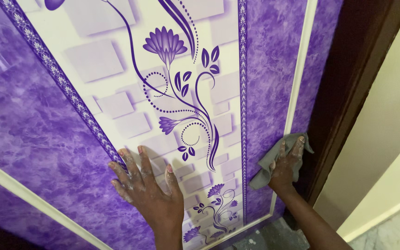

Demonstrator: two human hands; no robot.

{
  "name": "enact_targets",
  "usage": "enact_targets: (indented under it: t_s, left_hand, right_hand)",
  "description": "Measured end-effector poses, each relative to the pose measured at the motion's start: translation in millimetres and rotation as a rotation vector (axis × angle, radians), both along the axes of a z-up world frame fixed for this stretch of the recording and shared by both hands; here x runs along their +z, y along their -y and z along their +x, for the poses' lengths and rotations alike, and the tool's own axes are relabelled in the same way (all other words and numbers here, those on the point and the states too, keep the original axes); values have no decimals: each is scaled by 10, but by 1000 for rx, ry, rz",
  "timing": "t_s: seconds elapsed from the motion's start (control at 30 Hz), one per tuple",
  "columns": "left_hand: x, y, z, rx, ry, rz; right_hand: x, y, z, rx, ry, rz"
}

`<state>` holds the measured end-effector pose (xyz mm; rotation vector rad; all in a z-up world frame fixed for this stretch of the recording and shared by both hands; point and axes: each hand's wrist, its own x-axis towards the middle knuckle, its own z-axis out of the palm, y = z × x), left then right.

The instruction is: The person wipes a purple and white floral-patterned door using a cloth, moving the cloth across the surface by hand.

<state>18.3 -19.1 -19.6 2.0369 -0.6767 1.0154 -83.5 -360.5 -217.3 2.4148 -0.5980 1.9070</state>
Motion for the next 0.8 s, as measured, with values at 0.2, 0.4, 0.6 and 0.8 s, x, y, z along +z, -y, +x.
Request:
enact_targets:
  t_s: [0.2,0.4,0.6,0.8]
  left_hand:
    - [12,-5,-7,-20,6,-13]
    - [72,-16,-22,-52,5,-41]
    - [67,-66,-31,-91,25,-61]
    - [86,-117,-39,-127,-3,-76]
  right_hand:
    - [34,-36,-6,-40,-37,40]
    - [435,-69,199,16,106,-42]
    - [1376,-391,352,106,-73,92]
    - [2614,-1166,626,28,-33,-302]
